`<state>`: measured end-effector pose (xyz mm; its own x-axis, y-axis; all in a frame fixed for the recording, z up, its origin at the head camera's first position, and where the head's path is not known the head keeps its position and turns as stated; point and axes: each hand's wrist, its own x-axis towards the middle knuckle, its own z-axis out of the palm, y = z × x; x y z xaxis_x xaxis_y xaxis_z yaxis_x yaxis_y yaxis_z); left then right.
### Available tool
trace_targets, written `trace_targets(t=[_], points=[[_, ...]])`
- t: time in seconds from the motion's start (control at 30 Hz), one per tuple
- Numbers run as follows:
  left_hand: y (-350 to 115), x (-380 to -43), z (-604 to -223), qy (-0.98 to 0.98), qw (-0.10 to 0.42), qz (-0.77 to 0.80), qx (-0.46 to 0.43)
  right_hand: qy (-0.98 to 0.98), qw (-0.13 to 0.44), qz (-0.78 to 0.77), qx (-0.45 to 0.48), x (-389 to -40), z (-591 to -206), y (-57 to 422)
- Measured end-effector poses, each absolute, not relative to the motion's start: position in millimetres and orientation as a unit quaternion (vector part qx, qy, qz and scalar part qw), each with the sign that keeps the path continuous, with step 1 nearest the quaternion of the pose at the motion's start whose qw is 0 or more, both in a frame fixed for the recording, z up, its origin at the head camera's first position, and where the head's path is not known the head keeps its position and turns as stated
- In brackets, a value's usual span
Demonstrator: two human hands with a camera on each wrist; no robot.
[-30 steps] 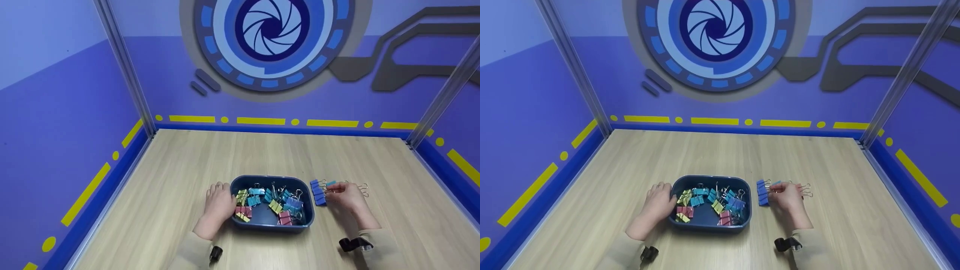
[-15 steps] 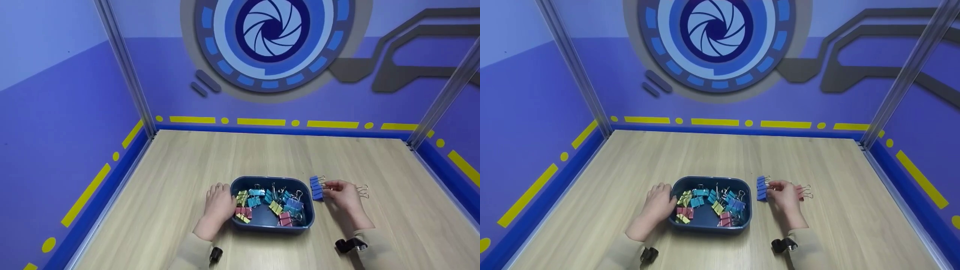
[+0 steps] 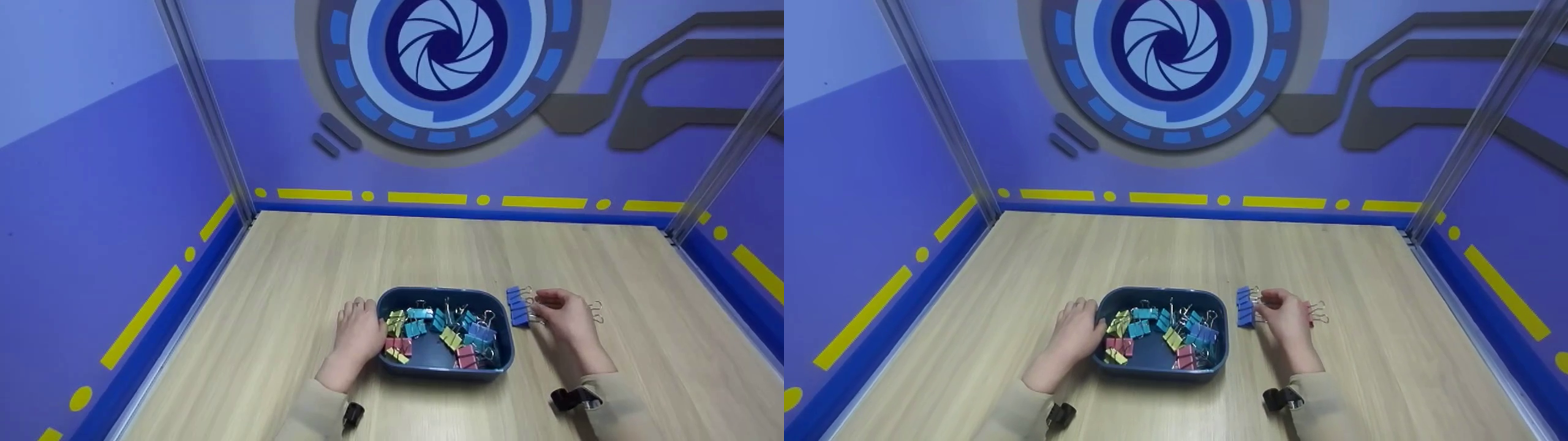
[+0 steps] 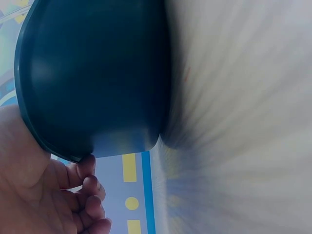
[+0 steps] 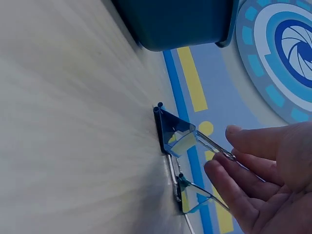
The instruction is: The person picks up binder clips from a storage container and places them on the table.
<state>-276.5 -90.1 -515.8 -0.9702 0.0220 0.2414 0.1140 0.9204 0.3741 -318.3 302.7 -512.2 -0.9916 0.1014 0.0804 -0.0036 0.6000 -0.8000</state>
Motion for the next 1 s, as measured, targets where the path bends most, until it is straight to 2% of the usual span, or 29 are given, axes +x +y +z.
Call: trace_targets(t=[0.23, 0.5, 0.6, 0.83, 1.0], points=[[-91, -276, -516, -0.974, 0.109, -0.195, -0.030, -0.903, 0.134, 0.409, -0.015, -314, -498, 298], [-90, -276, -515, -0.973, 0.115, -0.195, -0.034, -0.894, 0.161, 0.417, 0.021, -306, -489, 283], [-90, -276, -515, -0.973, 0.118, -0.197, -0.038, -0.889, 0.139, 0.433, 0.055, -302, -485, 276], [-90, -277, -515, -0.973, 0.110, -0.199, -0.033, -0.856, 0.012, 0.482, 0.185, -300, -479, 252], [-91, -278, -518, -0.974, 0.109, -0.198, -0.031, -0.841, -0.039, 0.480, 0.247, -301, -479, 230]])
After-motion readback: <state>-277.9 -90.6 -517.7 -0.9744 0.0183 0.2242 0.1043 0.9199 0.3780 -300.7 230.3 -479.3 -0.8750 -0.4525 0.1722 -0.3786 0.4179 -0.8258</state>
